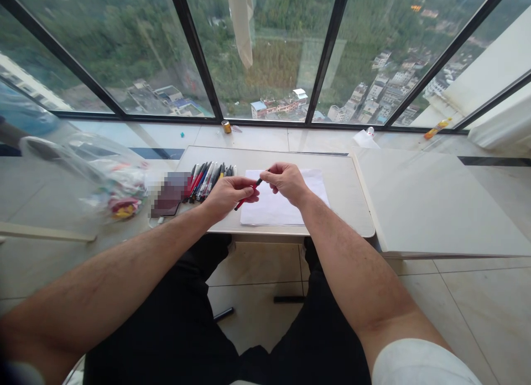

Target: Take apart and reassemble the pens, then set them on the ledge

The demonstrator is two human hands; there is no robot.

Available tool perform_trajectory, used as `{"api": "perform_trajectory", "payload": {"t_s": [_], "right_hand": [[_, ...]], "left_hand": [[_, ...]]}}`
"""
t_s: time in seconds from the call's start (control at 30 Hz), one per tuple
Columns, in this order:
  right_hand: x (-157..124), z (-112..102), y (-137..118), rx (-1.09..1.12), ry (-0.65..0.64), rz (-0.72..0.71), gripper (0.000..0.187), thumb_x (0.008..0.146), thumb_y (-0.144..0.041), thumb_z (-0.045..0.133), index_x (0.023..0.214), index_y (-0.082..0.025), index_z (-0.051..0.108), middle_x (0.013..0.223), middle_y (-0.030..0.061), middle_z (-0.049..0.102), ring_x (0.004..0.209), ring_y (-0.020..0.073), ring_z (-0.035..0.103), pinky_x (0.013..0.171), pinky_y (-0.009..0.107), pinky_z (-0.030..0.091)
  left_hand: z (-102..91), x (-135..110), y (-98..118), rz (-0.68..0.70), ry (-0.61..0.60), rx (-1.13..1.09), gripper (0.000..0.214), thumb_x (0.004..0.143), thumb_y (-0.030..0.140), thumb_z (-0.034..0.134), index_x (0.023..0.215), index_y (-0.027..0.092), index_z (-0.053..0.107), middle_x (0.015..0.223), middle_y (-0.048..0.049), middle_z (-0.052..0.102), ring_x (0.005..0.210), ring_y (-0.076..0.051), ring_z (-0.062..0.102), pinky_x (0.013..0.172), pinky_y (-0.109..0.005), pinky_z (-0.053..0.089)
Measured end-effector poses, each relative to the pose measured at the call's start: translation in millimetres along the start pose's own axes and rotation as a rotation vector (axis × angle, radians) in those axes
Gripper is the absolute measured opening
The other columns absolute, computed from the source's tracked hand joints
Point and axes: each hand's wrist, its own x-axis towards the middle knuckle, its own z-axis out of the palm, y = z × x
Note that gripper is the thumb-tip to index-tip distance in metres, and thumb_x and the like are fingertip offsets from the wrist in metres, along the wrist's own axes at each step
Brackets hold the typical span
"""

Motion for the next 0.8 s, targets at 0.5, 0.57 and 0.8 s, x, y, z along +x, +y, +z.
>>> {"api": "perform_trajectory", "payload": {"t_s": [0.5, 0.57, 0.8], "right_hand": [[-3.0, -3.9, 6.3, -0.087, 0.064, 0.019, 0.04, 0.064, -0.043, 0.081, 0.06, -0.019, 0.05, 0.05, -0.0055, 0.044, 0.045, 0.0071, 0.04, 0.038, 0.022, 0.034], [-4.8, -5.5, 5.1, -0.059, 0.051, 0.037, 0.037, 0.063, -0.044, 0.081, 0.064, -0.018, 0.055, 0.053, -0.0039, 0.049, 0.047, 0.0079, 0.043, 0.039, 0.022, 0.034], [-6.9, -8.5, 0.6, 0.104, -0.021, 0.025, 0.029, 0.063, -0.032, 0.079, 0.086, -0.016, 0.07, 0.061, -0.0023, 0.054, 0.055, 0.009, 0.047, 0.041, 0.02, 0.034]], "left_hand": [[-1.7, 4.6, -3.5, -0.007, -0.046, 0.016, 0.043, 0.063, 0.027, 0.082, 0.101, 0.01, 0.073, 0.073, -0.0088, 0.073, 0.067, -0.022, 0.071, 0.072, -0.038, 0.058], [-2.1, 5.2, -2.2, -0.006, -0.038, 0.008, 0.043, 0.063, 0.026, 0.082, 0.101, 0.01, 0.073, 0.074, -0.0091, 0.073, 0.067, -0.021, 0.071, 0.073, -0.038, 0.058], [0.8, 3.9, 0.9, -0.014, -0.04, 0.0, 0.043, 0.062, 0.026, 0.082, 0.1, 0.009, 0.073, 0.074, -0.009, 0.073, 0.067, -0.021, 0.071, 0.072, -0.038, 0.058]]}}
